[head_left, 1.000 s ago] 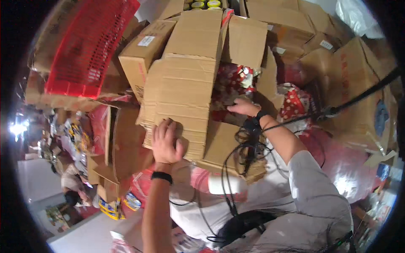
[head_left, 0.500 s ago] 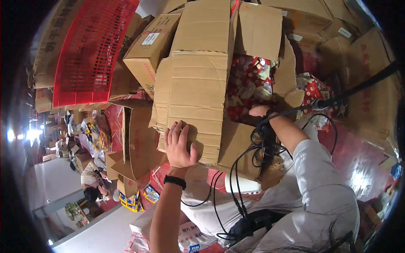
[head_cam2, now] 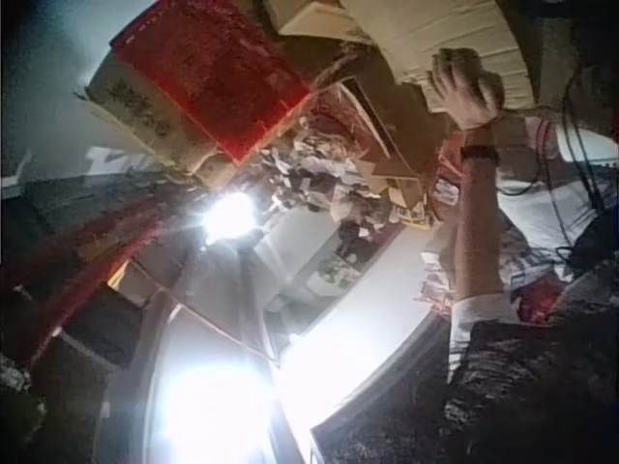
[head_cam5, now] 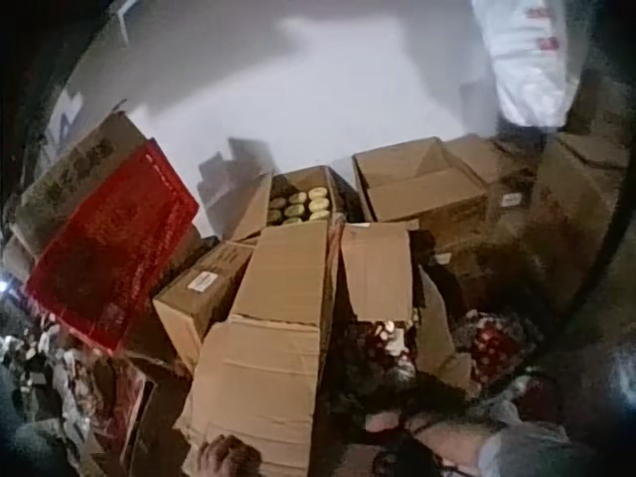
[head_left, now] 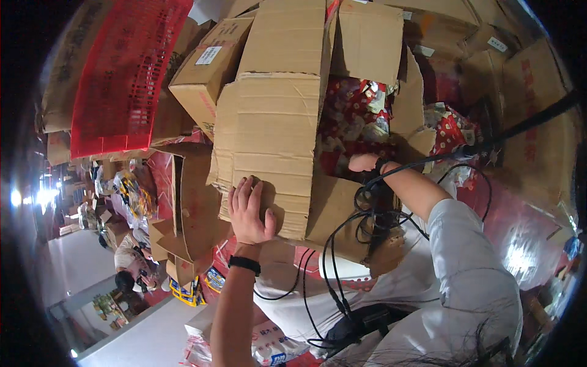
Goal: Sorting and unboxing small packaged goods from large cardboard boxes in a storage area.
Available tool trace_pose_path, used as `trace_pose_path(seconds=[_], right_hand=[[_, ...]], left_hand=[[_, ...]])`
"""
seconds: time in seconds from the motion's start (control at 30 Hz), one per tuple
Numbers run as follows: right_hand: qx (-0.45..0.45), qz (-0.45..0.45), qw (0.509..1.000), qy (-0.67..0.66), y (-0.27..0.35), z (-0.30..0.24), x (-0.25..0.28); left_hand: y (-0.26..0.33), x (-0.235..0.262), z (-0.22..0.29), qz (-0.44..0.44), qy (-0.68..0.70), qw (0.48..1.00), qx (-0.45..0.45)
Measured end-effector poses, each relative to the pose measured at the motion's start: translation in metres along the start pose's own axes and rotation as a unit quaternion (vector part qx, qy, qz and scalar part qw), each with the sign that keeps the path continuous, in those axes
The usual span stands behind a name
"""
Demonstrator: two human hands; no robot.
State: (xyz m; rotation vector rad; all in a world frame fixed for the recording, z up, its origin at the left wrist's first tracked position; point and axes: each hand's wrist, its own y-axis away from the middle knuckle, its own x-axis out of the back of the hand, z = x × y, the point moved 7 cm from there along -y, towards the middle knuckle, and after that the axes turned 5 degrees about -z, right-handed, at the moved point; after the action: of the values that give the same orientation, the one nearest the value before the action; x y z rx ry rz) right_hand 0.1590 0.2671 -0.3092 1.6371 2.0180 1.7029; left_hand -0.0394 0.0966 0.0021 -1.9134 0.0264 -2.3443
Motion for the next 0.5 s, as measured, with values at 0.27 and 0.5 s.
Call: trace_pose_path(seconds=[0.27, 0.5], right_hand=[[0.203, 0.049, 0.977, -0.038, 0.012, -0.011, 0.043], [0.106, 0.17, 0.815, -0.544, 0.117, 0.019, 0.131]], left_hand=[[0.001, 0.001, -0.001, -0.006, 0.001, 1.0, 0.018], [0.002, 0.0, 0.0, 0.007, 0.002, 1.0, 0.006]])
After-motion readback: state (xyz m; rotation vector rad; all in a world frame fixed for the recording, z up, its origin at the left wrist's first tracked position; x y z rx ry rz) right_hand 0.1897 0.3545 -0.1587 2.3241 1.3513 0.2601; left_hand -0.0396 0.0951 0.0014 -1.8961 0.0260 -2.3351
